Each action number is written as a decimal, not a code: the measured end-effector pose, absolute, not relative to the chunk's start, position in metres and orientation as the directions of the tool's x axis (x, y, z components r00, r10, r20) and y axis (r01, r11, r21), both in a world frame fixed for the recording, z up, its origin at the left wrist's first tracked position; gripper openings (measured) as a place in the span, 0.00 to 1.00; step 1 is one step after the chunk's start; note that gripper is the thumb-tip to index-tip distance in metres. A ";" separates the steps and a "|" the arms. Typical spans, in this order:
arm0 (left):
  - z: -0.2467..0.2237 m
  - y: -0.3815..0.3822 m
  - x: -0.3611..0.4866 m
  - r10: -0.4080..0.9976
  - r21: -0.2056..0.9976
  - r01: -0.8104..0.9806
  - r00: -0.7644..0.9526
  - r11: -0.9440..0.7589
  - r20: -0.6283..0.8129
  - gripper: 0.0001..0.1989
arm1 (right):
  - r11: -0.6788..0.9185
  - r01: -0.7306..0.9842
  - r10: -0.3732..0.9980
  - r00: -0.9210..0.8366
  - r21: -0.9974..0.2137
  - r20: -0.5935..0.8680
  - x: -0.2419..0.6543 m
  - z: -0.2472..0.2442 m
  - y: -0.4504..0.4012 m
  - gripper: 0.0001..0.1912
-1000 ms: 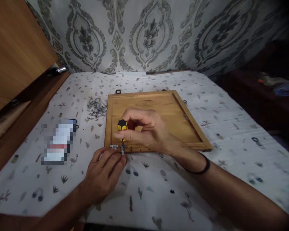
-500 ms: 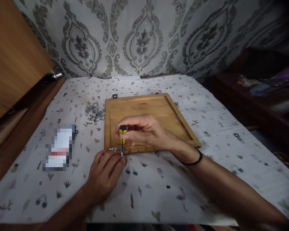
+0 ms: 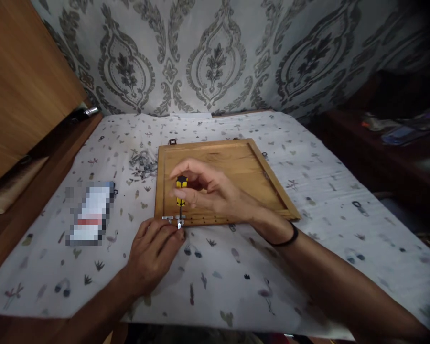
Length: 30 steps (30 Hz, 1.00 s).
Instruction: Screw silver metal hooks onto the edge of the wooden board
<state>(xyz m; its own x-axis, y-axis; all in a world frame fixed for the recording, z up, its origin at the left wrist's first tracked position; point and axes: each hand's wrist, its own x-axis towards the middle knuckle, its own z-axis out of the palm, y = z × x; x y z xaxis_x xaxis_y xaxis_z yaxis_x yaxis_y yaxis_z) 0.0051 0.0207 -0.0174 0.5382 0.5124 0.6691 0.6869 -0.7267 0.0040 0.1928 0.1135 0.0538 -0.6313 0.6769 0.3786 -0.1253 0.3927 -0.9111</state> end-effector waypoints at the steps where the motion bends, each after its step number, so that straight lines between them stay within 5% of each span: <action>1: -0.017 0.021 0.005 0.518 0.010 0.687 0.537 -0.726 0.666 0.05 | 0.379 -0.113 0.648 -0.676 -0.919 0.351 0.196 0.057 0.114 0.10; 12: -0.018 0.021 0.006 0.504 0.005 0.673 0.548 -0.739 0.667 0.06 | 0.245 -0.215 0.749 -0.578 -0.945 0.325 0.188 0.038 0.116 0.17; 20: -0.020 0.022 0.006 0.520 0.035 0.668 0.545 -0.743 0.657 0.06 | 0.516 -0.116 0.705 -0.504 -0.849 0.498 0.182 0.044 0.108 0.11; 30: -0.017 0.024 0.000 0.495 -0.031 0.639 0.624 -0.769 0.605 0.06 | 0.331 -0.130 0.664 -0.672 -0.935 0.328 0.198 0.053 0.103 0.10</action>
